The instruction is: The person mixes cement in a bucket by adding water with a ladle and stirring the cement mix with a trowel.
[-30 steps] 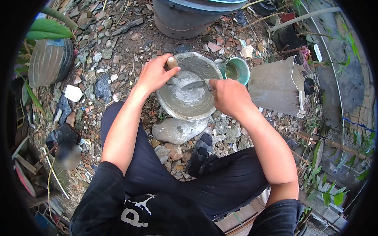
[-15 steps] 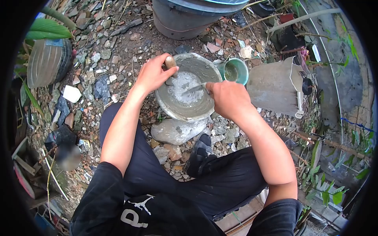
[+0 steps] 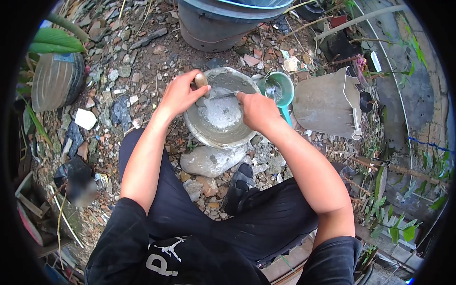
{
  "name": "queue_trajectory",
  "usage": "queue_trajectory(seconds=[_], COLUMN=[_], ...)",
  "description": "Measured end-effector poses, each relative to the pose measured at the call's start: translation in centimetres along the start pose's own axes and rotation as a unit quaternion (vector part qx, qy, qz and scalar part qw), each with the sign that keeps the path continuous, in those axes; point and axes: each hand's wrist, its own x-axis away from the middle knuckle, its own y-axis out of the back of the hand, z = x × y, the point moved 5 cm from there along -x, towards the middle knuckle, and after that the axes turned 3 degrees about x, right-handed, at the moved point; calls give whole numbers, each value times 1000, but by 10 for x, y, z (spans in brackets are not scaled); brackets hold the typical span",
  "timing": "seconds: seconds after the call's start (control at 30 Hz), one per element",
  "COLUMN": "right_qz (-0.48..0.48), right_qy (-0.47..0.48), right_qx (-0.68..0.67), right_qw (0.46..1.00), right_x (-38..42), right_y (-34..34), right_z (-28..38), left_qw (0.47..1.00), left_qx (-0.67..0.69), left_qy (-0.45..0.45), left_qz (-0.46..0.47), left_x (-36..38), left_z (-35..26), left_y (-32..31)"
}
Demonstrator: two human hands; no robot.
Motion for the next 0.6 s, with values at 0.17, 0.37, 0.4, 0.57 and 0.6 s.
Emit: queue_trajectory(seconds=[0.17,0.37,0.4,0.57,0.6], right_qz=[-22,-11,13,12,23], right_qy=[2,-90,-104,0,-5], right_qx=[-159,-337,-384,-507,-546], right_qw=[987,937,917,862,837], right_x=[-10,-13,-12,-13,-10], right_y=[5,7,4,-3,1], right_z=[-21,-23,-21,-3,1], left_qw=[996,973,971,973,973], left_qx=[49,119,127,111,114], left_qy=[-55,-174,-171,-171,-168], left_qz=[50,93,104,108,112], left_x=[5,12,13,19,18], left_z=[-14,-31,-35,-42,-39], left_y=[9,-10,-15,-38,-45])
